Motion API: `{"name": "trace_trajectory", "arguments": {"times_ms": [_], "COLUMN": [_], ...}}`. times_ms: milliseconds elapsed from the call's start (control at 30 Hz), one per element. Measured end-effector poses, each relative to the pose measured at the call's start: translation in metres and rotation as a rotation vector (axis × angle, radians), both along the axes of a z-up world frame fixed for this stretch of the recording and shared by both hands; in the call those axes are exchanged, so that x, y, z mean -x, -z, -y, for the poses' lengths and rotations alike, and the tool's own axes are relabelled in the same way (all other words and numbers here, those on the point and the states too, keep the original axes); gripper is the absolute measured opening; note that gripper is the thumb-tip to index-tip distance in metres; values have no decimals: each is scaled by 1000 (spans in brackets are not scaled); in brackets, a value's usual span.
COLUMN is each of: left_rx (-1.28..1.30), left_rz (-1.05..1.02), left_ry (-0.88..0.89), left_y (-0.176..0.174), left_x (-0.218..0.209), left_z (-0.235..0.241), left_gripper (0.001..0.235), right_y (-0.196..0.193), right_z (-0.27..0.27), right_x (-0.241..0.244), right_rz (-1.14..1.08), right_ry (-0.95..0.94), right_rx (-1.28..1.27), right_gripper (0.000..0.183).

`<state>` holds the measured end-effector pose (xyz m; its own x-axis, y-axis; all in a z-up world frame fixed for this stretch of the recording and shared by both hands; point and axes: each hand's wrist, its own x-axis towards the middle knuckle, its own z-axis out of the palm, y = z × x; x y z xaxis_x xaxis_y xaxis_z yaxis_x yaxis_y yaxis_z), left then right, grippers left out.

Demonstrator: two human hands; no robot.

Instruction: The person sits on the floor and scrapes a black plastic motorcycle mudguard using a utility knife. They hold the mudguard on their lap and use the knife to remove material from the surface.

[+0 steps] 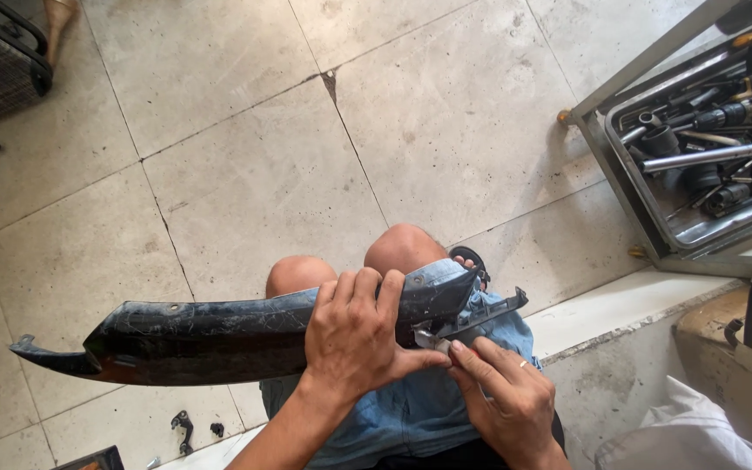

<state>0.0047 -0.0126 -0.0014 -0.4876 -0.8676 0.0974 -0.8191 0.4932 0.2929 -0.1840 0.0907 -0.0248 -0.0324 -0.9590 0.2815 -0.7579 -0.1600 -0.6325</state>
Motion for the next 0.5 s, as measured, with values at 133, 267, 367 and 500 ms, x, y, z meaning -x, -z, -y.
{"name": "trace_trajectory", "arguments": {"times_ms": [133, 267, 367, 500], "left_rx": [18, -3, -23, -113], "left_rz": [14, 12, 27, 44], "left_ry": [-13, -38, -68, -78], "left_y": [3, 6, 6, -1], "left_x": [0, 3, 6, 7], "left_z": [6, 9, 11, 12], "left_gripper": [105, 104, 102, 105], "right_y": [-5, -9, -9, -9], "right_z": [5, 8, 11, 8], "right_x": [-2, -3, -3, -4], "right_rz": [-21, -50, -56, -64], "right_ry": [26, 57, 67, 58], "right_rx": [-24, -32, -38, -65], "right_gripper": [35, 34, 32, 34]}}
